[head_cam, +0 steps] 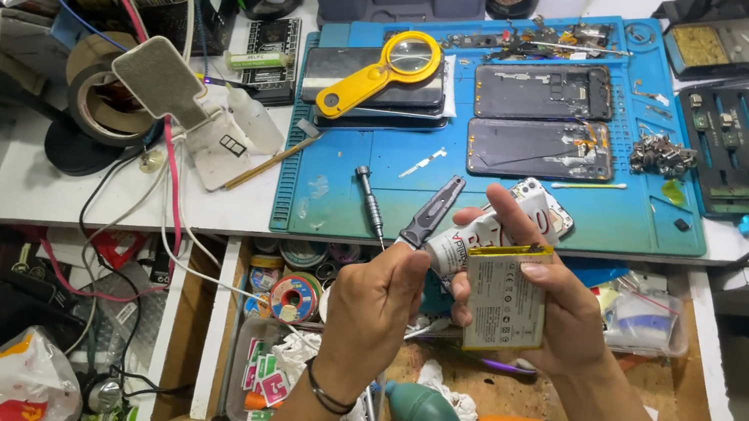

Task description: The person applies adhesive from a tube to the connector area of a mobile phone battery and subsequently connects the battery to a tester cable using a magnifying glass.

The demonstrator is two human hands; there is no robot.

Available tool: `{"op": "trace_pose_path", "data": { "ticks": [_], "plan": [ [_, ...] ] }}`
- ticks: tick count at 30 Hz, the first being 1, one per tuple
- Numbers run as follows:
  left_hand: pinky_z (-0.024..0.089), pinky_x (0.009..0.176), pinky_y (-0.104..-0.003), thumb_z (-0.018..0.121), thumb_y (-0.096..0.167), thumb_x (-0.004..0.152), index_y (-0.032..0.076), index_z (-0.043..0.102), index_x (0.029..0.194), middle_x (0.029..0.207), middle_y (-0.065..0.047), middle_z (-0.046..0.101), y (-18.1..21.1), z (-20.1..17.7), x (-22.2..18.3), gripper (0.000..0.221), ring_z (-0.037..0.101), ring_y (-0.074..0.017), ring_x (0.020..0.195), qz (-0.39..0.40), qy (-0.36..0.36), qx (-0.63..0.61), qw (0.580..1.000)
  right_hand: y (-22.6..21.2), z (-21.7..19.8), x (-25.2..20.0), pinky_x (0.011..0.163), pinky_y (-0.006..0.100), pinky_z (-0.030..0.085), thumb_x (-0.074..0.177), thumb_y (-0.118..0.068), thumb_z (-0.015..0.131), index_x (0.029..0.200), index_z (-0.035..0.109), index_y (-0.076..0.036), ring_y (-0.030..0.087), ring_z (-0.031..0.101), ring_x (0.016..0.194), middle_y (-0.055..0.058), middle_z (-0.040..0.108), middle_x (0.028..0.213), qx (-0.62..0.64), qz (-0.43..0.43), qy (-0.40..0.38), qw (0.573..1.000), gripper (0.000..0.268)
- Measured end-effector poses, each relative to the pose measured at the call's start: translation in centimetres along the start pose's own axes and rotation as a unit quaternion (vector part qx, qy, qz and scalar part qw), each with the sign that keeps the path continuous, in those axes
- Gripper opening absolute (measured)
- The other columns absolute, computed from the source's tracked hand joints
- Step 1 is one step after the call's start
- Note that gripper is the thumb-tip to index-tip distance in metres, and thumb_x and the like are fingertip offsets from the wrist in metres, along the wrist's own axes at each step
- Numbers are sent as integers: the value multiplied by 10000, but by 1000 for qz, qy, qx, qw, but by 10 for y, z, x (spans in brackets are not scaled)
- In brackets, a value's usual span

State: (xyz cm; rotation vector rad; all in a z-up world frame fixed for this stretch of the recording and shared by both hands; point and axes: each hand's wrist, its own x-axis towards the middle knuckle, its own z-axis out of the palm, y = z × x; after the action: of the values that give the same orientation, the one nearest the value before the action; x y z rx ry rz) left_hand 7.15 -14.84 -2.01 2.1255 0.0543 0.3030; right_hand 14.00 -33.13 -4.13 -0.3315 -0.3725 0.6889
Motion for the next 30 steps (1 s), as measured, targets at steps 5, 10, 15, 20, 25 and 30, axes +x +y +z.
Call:
{"op": "trace_pose_path", "data": {
  "ticks": [5, 10, 15, 20, 25, 30],
  "plan": [
    [363, 429, -420, 354, 462, 1066, 124, 512, 1003, 711, -59, 559, -15, -4, -4, 378, 526, -276, 473, 94, -3, 135, 986, 1, 1, 2, 730, 483, 554, 971, -110, 608, 1612, 346, -124, 395, 647, 943, 222, 403, 1555, -20, -17, 6, 1000, 693],
    [327, 474, -370, 170, 660, 994, 140, 555, 793, 610, -6, 494, -15, -14, 3, 677, 484, -185, 517, 44, -56, 86, 994, 0, -8, 5, 712, 475, 571, 940, -96, 636, 1604, 351, -95, 397, 675, 922, 230, 444, 1516, 2, 9, 33, 999, 723],
    [294, 418, -371, 378, 440, 1079, 120, 458, 785, 593, -18, 453, -30, -12, 7, 442, 395, -181, 457, 132, 30, 163, 977, 4, -7, 7, 721, 482, 579, 926, -114, 652, 1616, 311, -87, 404, 660, 932, 233, 392, 1539, -4, 31, 39, 999, 770],
    [348, 411, -412, 350, 453, 1069, 127, 502, 989, 697, -53, 567, -25, -17, 10, 369, 505, -269, 468, 133, -14, 166, 977, 4, -8, 8, 736, 490, 587, 932, -105, 649, 1625, 287, -81, 418, 659, 939, 237, 393, 1542, -4, 30, 41, 999, 783],
    [347, 402, -426, 301, 572, 1032, 139, 529, 912, 671, -35, 579, -26, -19, 8, 503, 558, -295, 481, 128, 4, 180, 975, 8, -4, 9, 737, 488, 582, 931, -110, 652, 1626, 278, -80, 402, 655, 931, 250, 369, 1550, -6, 30, 45, 999, 790],
    [336, 385, -415, 348, 451, 1073, 129, 522, 917, 667, -34, 582, -27, -17, 7, 398, 521, -284, 460, 130, -12, 181, 975, 7, -4, 8, 727, 478, 581, 930, -117, 644, 1628, 279, -84, 400, 653, 931, 232, 376, 1546, -13, 31, 45, 998, 788]
  ]
}}
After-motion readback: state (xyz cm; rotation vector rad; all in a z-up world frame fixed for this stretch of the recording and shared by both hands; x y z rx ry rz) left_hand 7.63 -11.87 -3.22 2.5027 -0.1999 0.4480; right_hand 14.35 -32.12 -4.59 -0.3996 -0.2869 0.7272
